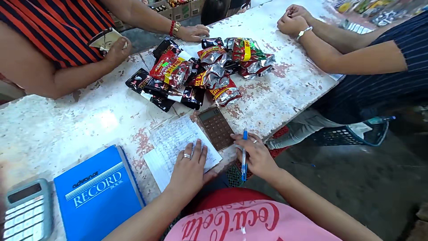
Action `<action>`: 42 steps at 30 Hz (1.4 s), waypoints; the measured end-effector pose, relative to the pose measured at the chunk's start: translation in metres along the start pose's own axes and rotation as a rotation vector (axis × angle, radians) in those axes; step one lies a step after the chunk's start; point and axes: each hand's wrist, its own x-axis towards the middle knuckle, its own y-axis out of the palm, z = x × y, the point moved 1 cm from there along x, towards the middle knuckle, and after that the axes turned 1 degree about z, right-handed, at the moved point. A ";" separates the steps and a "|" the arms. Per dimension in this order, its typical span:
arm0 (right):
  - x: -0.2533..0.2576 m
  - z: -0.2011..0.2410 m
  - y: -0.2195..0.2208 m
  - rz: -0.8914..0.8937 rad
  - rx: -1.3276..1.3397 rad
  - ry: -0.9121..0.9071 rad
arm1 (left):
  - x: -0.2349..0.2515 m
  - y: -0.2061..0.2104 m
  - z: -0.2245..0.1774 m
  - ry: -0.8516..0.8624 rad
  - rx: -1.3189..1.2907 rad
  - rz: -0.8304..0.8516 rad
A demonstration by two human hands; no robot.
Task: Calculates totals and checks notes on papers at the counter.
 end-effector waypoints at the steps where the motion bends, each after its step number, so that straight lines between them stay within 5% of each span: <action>1: 0.000 0.000 0.000 0.000 0.003 0.004 | 0.000 -0.002 -0.001 -0.001 -0.015 0.020; 16: 0.043 0.009 0.002 0.099 -0.004 0.006 | 0.003 -0.004 0.002 -0.010 -0.014 0.063; 24: 0.024 0.011 0.008 0.069 0.012 -0.105 | 0.002 -0.006 0.000 0.004 -0.032 0.091; 34: 0.026 0.000 0.000 -0.014 0.000 -0.011 | 0.004 -0.006 0.001 -0.001 -0.021 0.097; 42: 0.058 0.016 0.017 0.129 0.026 0.015 | 0.002 -0.003 0.003 0.005 -0.027 0.071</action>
